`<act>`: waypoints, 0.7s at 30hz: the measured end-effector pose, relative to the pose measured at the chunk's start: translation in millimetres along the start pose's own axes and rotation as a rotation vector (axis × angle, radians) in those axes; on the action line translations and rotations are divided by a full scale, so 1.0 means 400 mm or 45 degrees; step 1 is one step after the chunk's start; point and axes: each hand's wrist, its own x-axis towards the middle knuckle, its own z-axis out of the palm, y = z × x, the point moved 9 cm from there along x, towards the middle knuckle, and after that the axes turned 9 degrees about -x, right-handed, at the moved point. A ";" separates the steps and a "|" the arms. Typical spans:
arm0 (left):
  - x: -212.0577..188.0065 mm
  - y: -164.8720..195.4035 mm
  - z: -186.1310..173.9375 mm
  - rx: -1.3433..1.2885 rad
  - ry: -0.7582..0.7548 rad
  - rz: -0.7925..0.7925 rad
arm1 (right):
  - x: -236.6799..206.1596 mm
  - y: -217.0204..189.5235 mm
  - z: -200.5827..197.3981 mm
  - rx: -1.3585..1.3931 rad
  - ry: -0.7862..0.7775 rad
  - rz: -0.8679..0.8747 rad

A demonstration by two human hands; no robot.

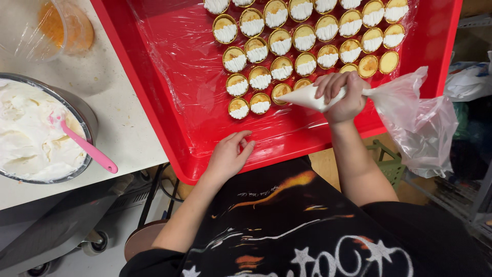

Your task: The person holds a piping bag filled with white cream and pipes a dollop of cream onto small round cakes arranged in a red tray, working through the tray row by row while the other hand steadies the tray. The tray sits on a work table next to a bowl of cream with a spatula.

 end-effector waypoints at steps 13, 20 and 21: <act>-0.002 0.005 -0.006 0.025 -0.001 -0.016 | 0.007 -0.007 -0.005 0.005 0.014 0.013; 0.001 0.003 -0.007 0.018 -0.001 -0.032 | 0.019 0.005 -0.016 0.012 0.048 0.031; 0.001 0.004 -0.009 0.023 0.002 -0.031 | 0.021 0.007 -0.020 0.025 0.067 0.036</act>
